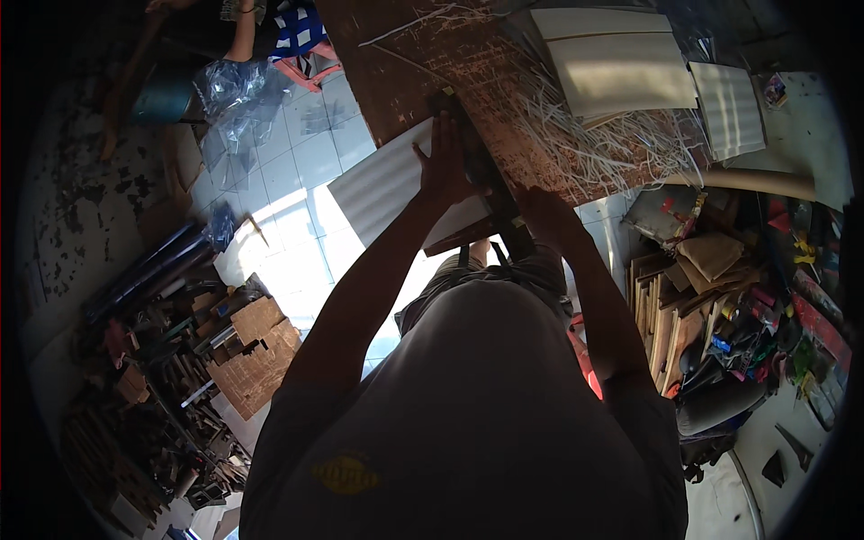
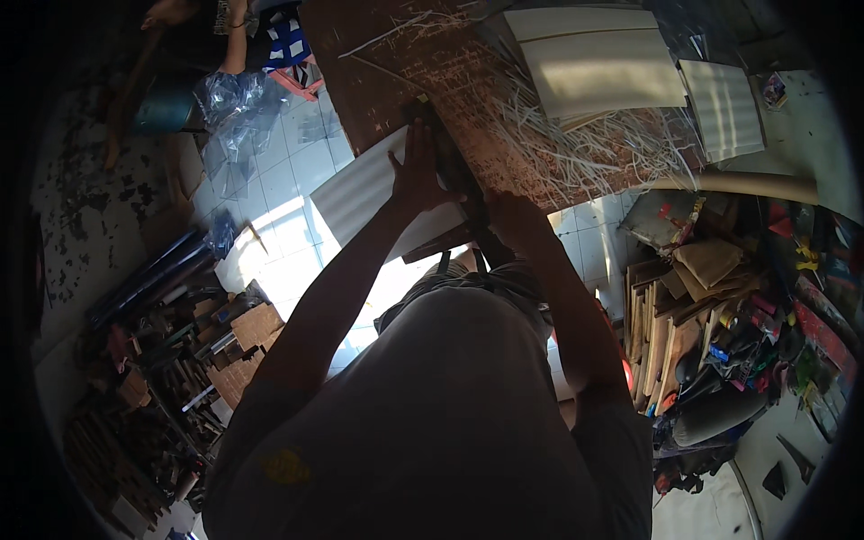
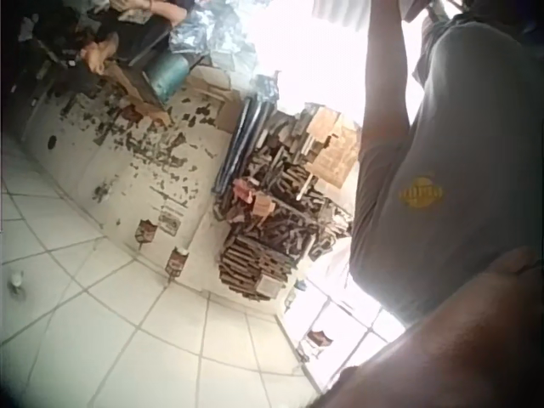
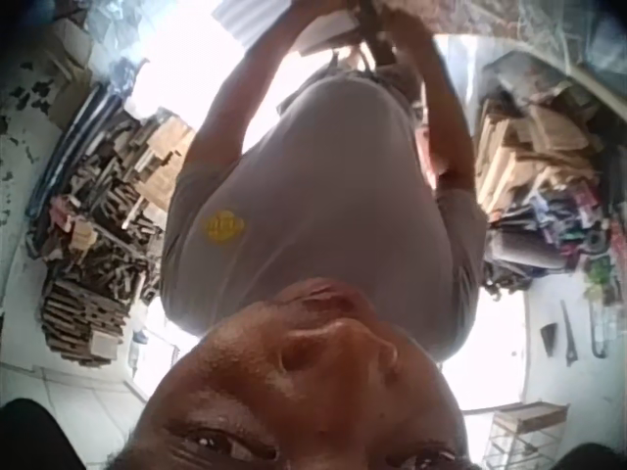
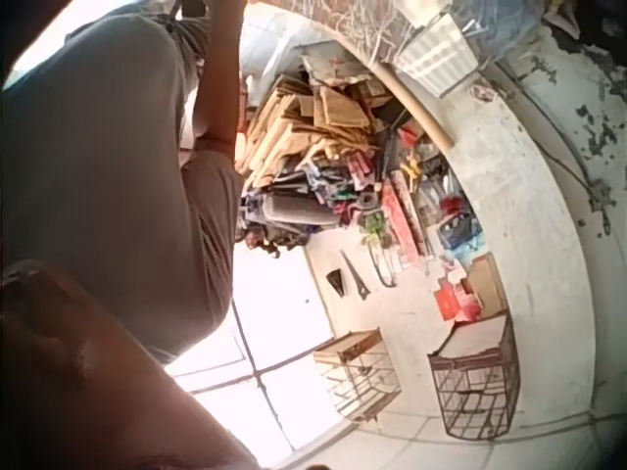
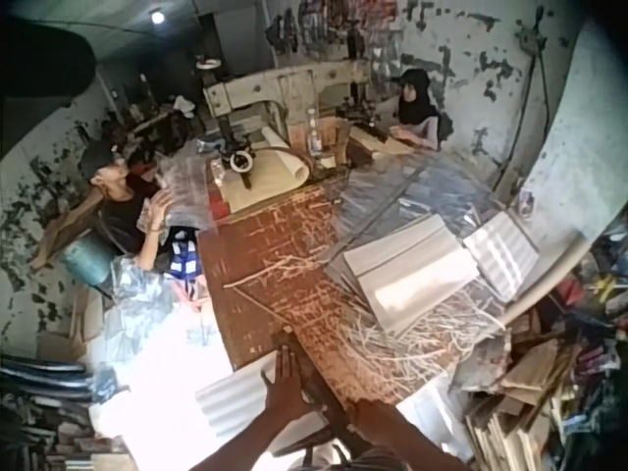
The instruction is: The person cuts foam sheets using a utility knife and a metal ruler. The person aligns the ruler on the foam, makes multiple passes with the knife, and then sets the cut sheets aside one by one.
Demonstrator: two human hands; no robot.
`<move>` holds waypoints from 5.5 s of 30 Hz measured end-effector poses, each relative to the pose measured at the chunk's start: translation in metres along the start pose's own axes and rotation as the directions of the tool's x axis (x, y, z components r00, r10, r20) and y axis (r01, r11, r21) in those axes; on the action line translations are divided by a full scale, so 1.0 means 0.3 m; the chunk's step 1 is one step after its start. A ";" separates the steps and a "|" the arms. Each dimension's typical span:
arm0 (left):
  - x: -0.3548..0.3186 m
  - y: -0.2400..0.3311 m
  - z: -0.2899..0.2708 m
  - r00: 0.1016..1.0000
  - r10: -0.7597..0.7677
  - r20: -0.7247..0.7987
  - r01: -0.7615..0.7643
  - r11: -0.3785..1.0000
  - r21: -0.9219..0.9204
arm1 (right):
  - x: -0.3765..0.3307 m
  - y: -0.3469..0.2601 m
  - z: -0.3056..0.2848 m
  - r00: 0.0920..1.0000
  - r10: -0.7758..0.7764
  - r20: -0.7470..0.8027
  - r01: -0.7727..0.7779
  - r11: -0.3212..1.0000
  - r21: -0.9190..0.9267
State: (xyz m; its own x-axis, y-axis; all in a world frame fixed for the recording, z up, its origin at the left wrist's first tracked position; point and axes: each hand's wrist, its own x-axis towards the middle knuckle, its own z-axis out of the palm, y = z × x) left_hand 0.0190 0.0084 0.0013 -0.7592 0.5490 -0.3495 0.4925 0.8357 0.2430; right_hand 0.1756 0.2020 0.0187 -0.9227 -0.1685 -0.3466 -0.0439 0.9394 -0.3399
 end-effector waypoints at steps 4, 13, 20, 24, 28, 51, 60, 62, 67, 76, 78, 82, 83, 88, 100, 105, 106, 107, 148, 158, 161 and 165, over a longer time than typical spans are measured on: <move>0.011 0.021 0.007 0.999 0.018 0.029 -0.019 1.000 0.020 | 0.309 -0.021 -0.072 0.974 0.161 -0.162 -0.145 0.984 0.107; 0.010 0.022 -0.008 0.999 -0.001 0.035 0.002 1.000 -0.016 | 0.593 -0.055 -0.127 0.954 0.293 -0.060 -0.238 0.864 0.444; 0.021 0.021 0.019 0.999 0.026 0.024 -0.026 1.000 0.004 | 0.578 -0.012 -0.100 0.999 0.042 0.026 -0.044 0.998 0.055; 0.017 0.019 0.003 0.999 0.018 0.036 -0.019 0.999 0.027 | 0.368 -0.013 -0.014 0.999 0.051 -0.002 -0.051 0.997 0.059; 0.015 0.018 -0.003 0.999 -0.011 0.039 0.011 1.000 -0.009 | 0.120 -0.021 0.074 0.996 0.068 0.058 -0.071 0.997 0.039; 0.016 0.015 0.015 0.999 0.012 0.039 -0.013 1.000 0.028 | 0.580 -0.041 -0.093 0.971 0.230 -0.065 -0.202 0.936 0.289; 0.019 0.014 0.015 1.000 0.020 0.013 -0.020 1.000 0.009 | 0.598 -0.029 -0.094 0.981 0.172 -0.088 -0.142 0.950 0.280; 0.018 0.011 0.025 1.000 0.027 0.009 -0.027 1.000 0.011 | 0.556 -0.034 -0.104 0.993 0.117 -0.031 -0.109 0.975 0.192; 0.023 0.019 0.010 1.000 0.017 0.026 -0.017 1.000 -0.007 | 0.244 0.030 0.083 0.999 0.039 0.037 -0.040 0.998 0.038; 0.014 0.010 0.000 1.000 0.019 0.013 -0.018 1.000 -0.019 | -0.163 0.032 0.190 0.977 0.077 0.201 -0.094 0.993 0.077; 0.002 0.007 -0.001 0.999 0.031 0.016 -0.031 0.999 -0.027 | -0.188 0.065 0.201 0.980 0.065 0.189 -0.084 0.992 0.093; -0.030 -0.024 0.028 0.999 0.042 -0.016 -0.043 0.998 -0.053 | -0.255 -0.049 0.076 0.970 0.236 -0.064 -0.199 0.913 0.356; -0.038 -0.024 0.029 0.999 0.051 -0.018 -0.052 0.998 -0.046 | -0.233 -0.103 0.027 0.898 0.440 -0.024 -0.361 0.765 0.534; -0.059 -0.039 0.025 0.994 0.085 -0.062 -0.088 0.994 -0.056 | -0.051 -0.067 0.189 0.789 0.459 -0.408 -0.173 0.803 0.570; -0.067 -0.062 0.038 0.985 0.144 -0.098 -0.149 0.988 -0.047 | 0.112 0.136 0.168 0.911 0.257 -0.322 -0.060 0.855 0.515; -0.067 -0.070 0.042 0.987 0.144 -0.078 -0.148 0.988 -0.041 | 0.105 0.102 0.167 0.881 0.243 -0.406 -0.020 0.877 0.480; -0.069 -0.074 0.045 0.988 0.139 -0.073 -0.141 0.989 -0.034 | 0.102 0.087 0.144 0.896 0.191 -0.401 -0.037 0.931 0.363; -0.070 -0.080 0.046 0.988 0.135 -0.071 -0.137 0.990 -0.036 | 0.104 0.069 0.123 0.911 0.141 -0.388 -0.048 0.970 0.239; -0.049 -0.021 0.037 0.993 0.067 -0.099 -0.074 0.995 -0.071 | 0.226 0.088 0.050 0.821 0.465 -0.331 -0.185 0.766 0.615; -0.047 -0.015 0.023 0.999 0.034 -0.035 -0.036 0.997 -0.067 | 0.366 -0.084 -0.034 0.895 0.372 -0.247 -0.214 0.843 0.494; -0.042 -0.014 0.019 0.998 0.047 -0.040 -0.049 0.996 -0.070 | 0.450 -0.097 -0.056 0.891 0.342 -0.298 -0.178 0.868 0.463; -0.042 -0.010 0.018 0.997 0.065 -0.041 -0.067 0.996 -0.060 | 0.528 -0.077 -0.048 0.935 0.238 -0.264 -0.159 0.945 0.287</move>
State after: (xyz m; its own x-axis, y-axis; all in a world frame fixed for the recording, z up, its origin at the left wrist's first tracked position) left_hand 0.0293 -0.0009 0.0002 -0.7428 0.6008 -0.2954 0.5159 0.7949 0.3194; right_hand 0.0250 0.1579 -0.0158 -0.9741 0.1444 -0.1738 0.2151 0.8287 -0.5168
